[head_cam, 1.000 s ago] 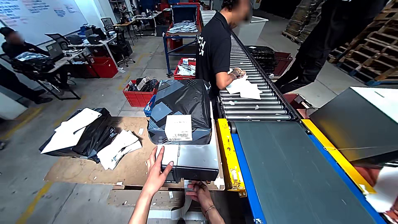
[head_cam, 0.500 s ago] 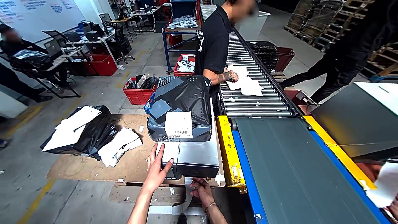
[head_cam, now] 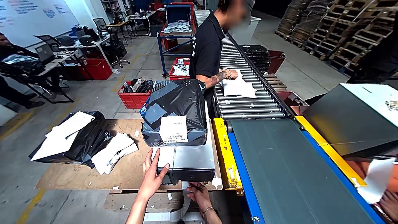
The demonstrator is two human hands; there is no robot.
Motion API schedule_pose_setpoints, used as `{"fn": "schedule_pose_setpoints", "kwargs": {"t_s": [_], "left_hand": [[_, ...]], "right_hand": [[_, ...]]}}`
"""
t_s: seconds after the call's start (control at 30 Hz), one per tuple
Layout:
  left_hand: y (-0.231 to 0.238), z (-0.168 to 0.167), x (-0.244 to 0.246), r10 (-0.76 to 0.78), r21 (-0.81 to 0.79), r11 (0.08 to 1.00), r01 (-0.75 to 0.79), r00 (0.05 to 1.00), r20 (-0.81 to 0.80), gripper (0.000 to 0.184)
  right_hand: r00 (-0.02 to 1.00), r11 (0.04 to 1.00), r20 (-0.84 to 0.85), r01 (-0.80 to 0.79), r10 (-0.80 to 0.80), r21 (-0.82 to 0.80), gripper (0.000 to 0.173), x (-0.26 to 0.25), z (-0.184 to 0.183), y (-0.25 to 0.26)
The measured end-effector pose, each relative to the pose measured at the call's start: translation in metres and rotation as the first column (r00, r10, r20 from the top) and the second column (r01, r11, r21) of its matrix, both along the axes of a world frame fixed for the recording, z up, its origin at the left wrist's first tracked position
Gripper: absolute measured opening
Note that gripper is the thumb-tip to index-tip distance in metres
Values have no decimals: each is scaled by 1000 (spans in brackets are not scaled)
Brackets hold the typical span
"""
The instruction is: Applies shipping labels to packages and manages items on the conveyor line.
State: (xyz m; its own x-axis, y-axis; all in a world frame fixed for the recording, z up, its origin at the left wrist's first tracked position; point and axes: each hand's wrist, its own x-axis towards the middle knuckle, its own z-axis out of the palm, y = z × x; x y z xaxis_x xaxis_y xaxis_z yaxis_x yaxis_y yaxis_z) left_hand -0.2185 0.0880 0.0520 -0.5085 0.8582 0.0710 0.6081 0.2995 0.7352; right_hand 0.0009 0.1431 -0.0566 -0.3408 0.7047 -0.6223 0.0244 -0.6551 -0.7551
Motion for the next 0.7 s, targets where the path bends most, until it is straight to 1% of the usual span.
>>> {"fn": "schedule_pose_setpoints", "kwargs": {"t_s": [0.47, 0.7], "left_hand": [[-1, 2, 1, 2, 3, 1000, -2, 1000, 7, 79], [1, 0, 1, -1, 6, 1000, 1, 1000, 4, 80]], "right_hand": [[1000, 1000, -1, -4, 4, -22, 23, 2, 0, 2], [1000, 1000, -22, -7, 7, -13, 26, 4, -2, 1]]}}
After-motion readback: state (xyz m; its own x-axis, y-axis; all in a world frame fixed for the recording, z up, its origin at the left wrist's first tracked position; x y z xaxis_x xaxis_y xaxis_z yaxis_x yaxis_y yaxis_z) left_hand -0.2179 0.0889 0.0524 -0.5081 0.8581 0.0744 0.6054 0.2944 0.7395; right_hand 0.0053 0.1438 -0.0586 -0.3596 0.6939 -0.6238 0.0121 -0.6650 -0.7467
